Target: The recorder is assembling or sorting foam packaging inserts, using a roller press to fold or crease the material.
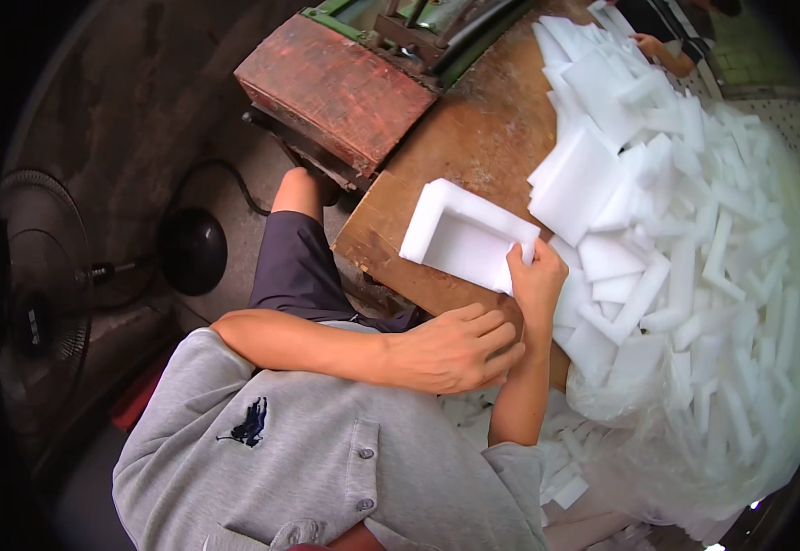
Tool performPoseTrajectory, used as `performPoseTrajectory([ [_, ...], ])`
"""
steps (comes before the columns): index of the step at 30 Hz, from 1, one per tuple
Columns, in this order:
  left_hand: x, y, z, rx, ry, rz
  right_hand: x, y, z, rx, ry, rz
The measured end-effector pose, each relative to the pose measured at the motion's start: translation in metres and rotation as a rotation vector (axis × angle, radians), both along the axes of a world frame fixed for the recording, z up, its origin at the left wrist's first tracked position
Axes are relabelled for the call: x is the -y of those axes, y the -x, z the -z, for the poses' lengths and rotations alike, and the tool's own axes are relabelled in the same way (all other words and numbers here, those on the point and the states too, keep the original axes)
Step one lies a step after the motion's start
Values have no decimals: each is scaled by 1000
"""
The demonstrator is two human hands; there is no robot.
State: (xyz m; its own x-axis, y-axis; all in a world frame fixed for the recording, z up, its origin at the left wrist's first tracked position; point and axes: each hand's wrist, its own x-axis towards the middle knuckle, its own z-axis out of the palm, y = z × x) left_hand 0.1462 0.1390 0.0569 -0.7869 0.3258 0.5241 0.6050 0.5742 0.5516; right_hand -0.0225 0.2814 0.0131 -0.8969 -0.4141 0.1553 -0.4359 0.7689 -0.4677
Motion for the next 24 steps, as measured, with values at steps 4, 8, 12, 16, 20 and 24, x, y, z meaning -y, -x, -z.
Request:
performPoseTrajectory([
  [4, 40, 45, 25, -176, 111, -302, 2, 0, 2, 14, 16, 21],
  [8, 84, 78, 50, 91, 259, -296, 0, -5, 1, -88, -39, -37],
  [12, 82, 75, 57, 131, 278, -245, -2, -5, 11, -83, 75, -33],
  [16, 78, 75, 53, 170, 345, -246, 1, -2, 20, -92, 130, -15],
  [20, 86, 74, 39, 193, 267, -195, 1, -7, 11, -99, 154, 5],
  [24, 106, 93, 29, 323, -255, -274, -36, -26, -22, 62, 209, 65],
])
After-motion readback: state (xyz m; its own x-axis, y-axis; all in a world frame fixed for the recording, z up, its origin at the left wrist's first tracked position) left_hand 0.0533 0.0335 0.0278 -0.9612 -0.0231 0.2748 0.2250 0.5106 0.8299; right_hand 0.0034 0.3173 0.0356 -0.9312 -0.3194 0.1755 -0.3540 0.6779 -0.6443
